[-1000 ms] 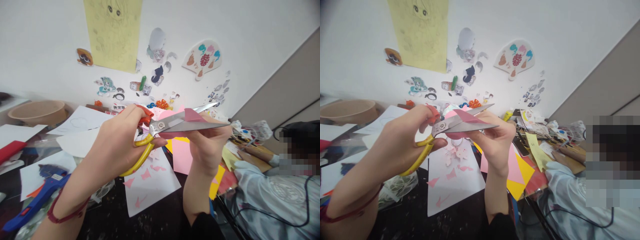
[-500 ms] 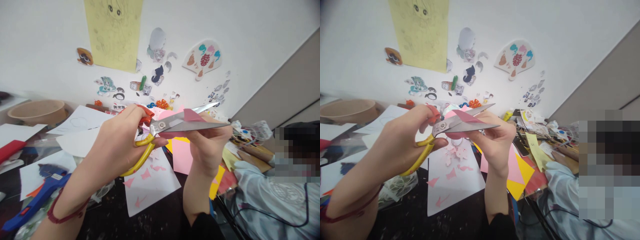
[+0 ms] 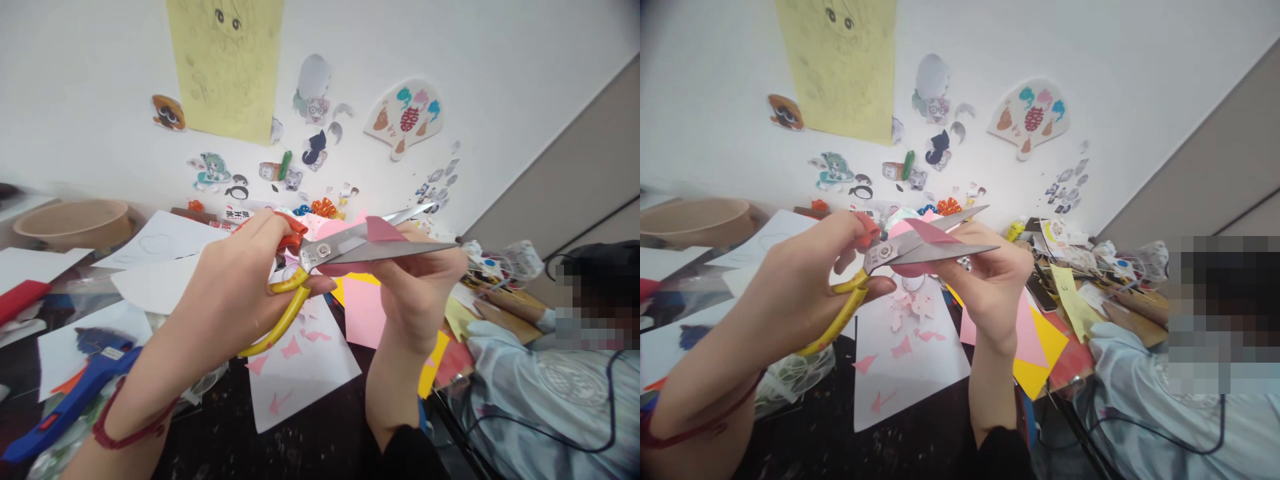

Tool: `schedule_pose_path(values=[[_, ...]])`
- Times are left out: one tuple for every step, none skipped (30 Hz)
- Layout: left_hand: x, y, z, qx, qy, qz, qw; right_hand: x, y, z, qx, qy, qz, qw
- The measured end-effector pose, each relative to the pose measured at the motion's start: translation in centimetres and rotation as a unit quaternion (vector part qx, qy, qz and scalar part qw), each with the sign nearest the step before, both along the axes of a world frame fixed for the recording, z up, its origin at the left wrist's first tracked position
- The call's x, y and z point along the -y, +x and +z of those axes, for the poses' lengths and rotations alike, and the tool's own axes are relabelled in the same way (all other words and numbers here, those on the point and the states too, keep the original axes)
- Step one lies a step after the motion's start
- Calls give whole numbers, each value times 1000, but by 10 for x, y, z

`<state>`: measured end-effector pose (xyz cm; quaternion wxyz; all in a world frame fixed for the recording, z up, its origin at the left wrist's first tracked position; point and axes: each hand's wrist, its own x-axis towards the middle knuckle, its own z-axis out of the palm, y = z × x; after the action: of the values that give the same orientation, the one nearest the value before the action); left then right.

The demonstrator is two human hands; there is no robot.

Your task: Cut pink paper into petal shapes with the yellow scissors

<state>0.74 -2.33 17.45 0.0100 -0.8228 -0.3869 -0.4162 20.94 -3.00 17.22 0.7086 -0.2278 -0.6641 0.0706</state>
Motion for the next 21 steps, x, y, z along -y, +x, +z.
schedule_pose_path(values=[[0, 0, 0, 0, -1, -2, 1000, 0, 0, 0, -3, 6, 7, 1000], [0, 0, 0, 1, -1, -4, 1000, -1, 0, 0, -4, 8, 13, 1000], [0, 0, 0, 2, 0, -6, 1000, -1, 0, 0, -3, 7, 17, 1000], [0, 0, 0, 3, 1, -8, 1000, 0, 1, 0, -2, 3, 19, 1000], [0, 0, 0, 5, 1, -10, 1000, 0, 1, 0, -2, -2, 18, 1000], [0, 1, 0, 5, 0, -10, 1000, 0, 1, 0, -1, -8, 17, 1000], [0, 1, 0, 5, -1, -10, 1000, 0, 1, 0, -1, -12, 17, 1000], [0, 1, 0, 5, -2, -8, 1000, 0, 1, 0, -5, -12, 19, 1000], [0, 1, 0, 5, -4, -8, 1000, 0, 1, -1, -10, -8, 24, 1000], [0, 1, 0, 6, -6, -8, 1000, 0, 0, -1, -15, -4, 30, 999], [0, 1, 0, 8, -9, -7, 1000, -1, 0, -1, -20, -1, 36, 999], [0, 1, 0, 9, -12, -7, 1000, -1, -1, -1, -24, 1, 42, 999], [0, 1, 0, 10, -16, -7, 1000, -1, -1, -2, -28, 1, 45, 999], [1, 1, 0, 10, -20, -6, 1000, -1, -1, -2, -30, -1, 46, 998], [1, 1, -1, 9, -23, -5, 1000, -1, -1, -2, -31, -4, 47, 998], [1, 1, -1, 7, -26, -4, 1000, -1, -1, -2, -32, -7, 45, 998], [1, 1, -1, 4, -28, -4, 1000, 0, -1, -2, -32, -11, 40, 999], [2, 1, -1, 2, -29, -3, 1000, 0, -1, -2, -31, -16, 34, 999], [2, 1, -1, 2, -30, -2, 1000, 0, -1, -2, -30, -20, 25, 999], [2, 1, -1, 1, -30, -1, 1000, 1, 0, -2, -28, -25, 19, 999], [2, 1, 0, 1, -30, 0, 1000, 1, 0, -2, -26, -28, 15, 999]])
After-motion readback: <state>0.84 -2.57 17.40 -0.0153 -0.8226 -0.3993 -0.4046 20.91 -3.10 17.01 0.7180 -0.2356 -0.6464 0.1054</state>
